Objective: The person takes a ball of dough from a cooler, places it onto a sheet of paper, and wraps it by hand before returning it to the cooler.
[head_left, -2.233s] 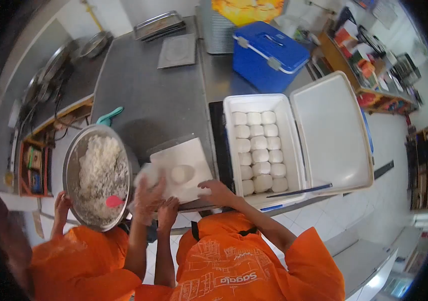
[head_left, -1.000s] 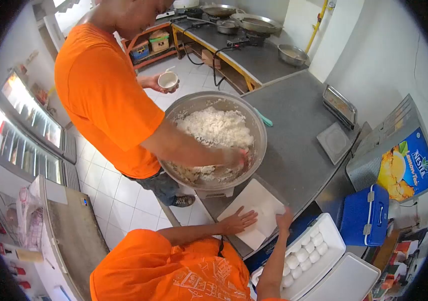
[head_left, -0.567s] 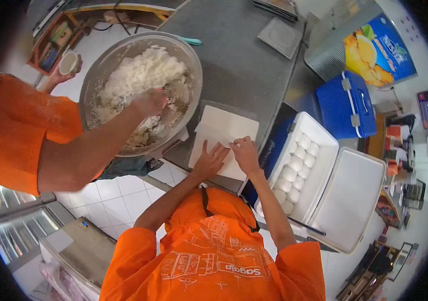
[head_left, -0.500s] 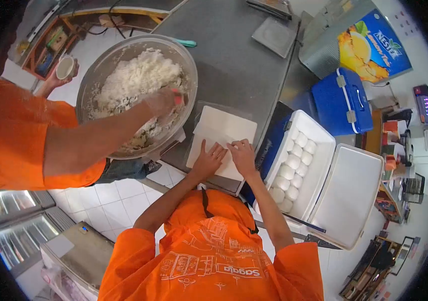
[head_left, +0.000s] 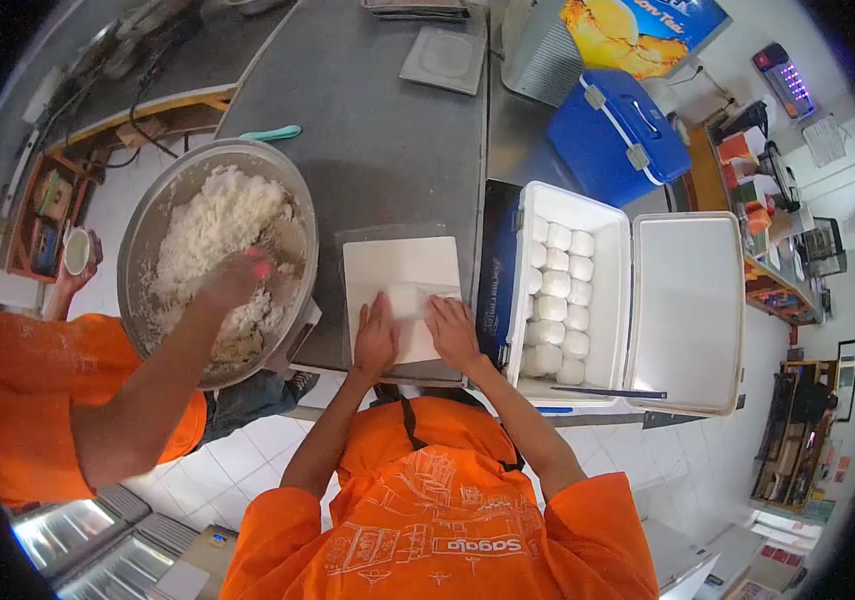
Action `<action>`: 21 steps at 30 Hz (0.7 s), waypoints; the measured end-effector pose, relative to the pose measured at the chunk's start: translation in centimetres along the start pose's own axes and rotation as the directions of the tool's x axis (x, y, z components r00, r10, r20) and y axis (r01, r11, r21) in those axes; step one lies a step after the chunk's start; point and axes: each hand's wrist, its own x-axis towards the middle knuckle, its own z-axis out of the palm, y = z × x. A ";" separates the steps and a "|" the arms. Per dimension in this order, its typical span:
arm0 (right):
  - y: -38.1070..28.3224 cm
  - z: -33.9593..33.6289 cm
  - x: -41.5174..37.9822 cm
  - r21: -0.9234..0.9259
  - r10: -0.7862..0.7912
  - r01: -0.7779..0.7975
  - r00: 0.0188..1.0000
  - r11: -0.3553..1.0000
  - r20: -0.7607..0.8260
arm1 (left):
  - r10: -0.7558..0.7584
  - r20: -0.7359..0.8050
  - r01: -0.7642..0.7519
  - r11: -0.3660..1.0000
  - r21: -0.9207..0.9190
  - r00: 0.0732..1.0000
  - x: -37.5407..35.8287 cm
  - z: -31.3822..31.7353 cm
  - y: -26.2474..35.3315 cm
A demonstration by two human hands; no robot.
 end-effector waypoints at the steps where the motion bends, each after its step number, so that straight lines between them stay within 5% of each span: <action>1: 0.2 0.2 0.7 0.053 0.064 -0.067 0.997 0.996 0.051 | -0.099 -0.045 0.092 0.985 -0.146 0.994 0.2 0.0 -0.5; 2: 0.4 0.2 1.7 0.058 0.068 -0.070 0.997 0.996 0.037 | -0.087 -0.046 0.080 0.988 -0.135 0.995 0.6 0.0 -1.1; 4: 0.3 -0.4 4.6 -0.044 0.335 -0.335 0.909 0.941 0.248 | -0.364 0.104 0.367 0.930 -0.011 0.926 3.0 -2.1 -1.0; 5: -0.2 -0.7 5.6 -0.029 0.345 -0.349 0.905 0.937 0.248 | -0.359 0.115 0.361 0.933 0.006 0.926 4.2 -3.0 -1.0; 7: -0.7 -1.1 7.9 0.015 0.240 -0.242 0.953 0.970 -0.186 | 0.009 -0.163 0.002 0.998 0.070 0.987 6.9 -3.9 -1.6; 8: -0.7 -0.8 8.6 -0.003 0.182 -0.186 0.964 0.982 -0.194 | 0.009 -0.153 0.004 0.997 0.080 0.988 7.6 -4.1 -2.1; 9: -0.3 0.4 8.0 0.008 0.185 -0.187 0.964 0.982 -0.189 | -0.045 0.041 0.046 0.999 -0.013 0.998 7.8 -3.4 -3.2; 10: 0.7 1.9 7.3 0.113 0.191 -0.191 0.982 0.975 0.012 | -0.080 0.234 0.106 0.990 -0.098 0.969 7.8 -2.9 -4.0; 11: 1.6 2.4 7.2 0.207 0.165 -0.207 0.965 0.956 0.204 | -0.080 0.229 0.103 0.990 -0.091 0.970 7.2 -2.3 -4.3; 13: 1.5 1.9 5.4 0.193 0.108 -0.157 0.965 0.969 0.239 | -0.201 0.171 0.206 0.978 -0.014 0.965 4.2 -1.0 -3.5; 14: 1.1 1.6 4.0 0.205 -0.003 0.002 1.000 0.979 0.005 | -0.184 0.176 0.189 0.982 -0.016 0.967 3.0 -0.9 -3.1; 15: 1.0 1.2 2.9 0.175 -0.110 0.151 0.969 0.973 -0.222 | -0.074 -0.012 0.073 0.994 -0.080 0.997 1.5 -0.7 -2.6; 16: 1.4 0.5 2.8 0.167 -0.090 0.129 0.971 0.977 -0.223 | 0.024 -0.203 -0.051 0.991 -0.128 0.979 1.2 -0.7 -1.9; 19: 2.3 0.0 2.2 0.270 -0.094 0.138 0.981 0.953 -0.168 | 0.143 -0.181 -0.164 0.981 -0.104 0.973 0.8 -2.1 -1.4; 20: 3.8 0.4 2.9 0.281 -0.173 0.166 0.985 0.945 0.000 | 0.137 -0.178 -0.156 0.983 -0.097 0.974 1.1 -2.6 -1.6; 21: 5.2 0.7 3.7 0.295 -0.248 0.193 0.955 0.936 0.160 | -0.067 -0.014 0.062 0.972 -0.228 0.998 1.7 -3.1 -2.0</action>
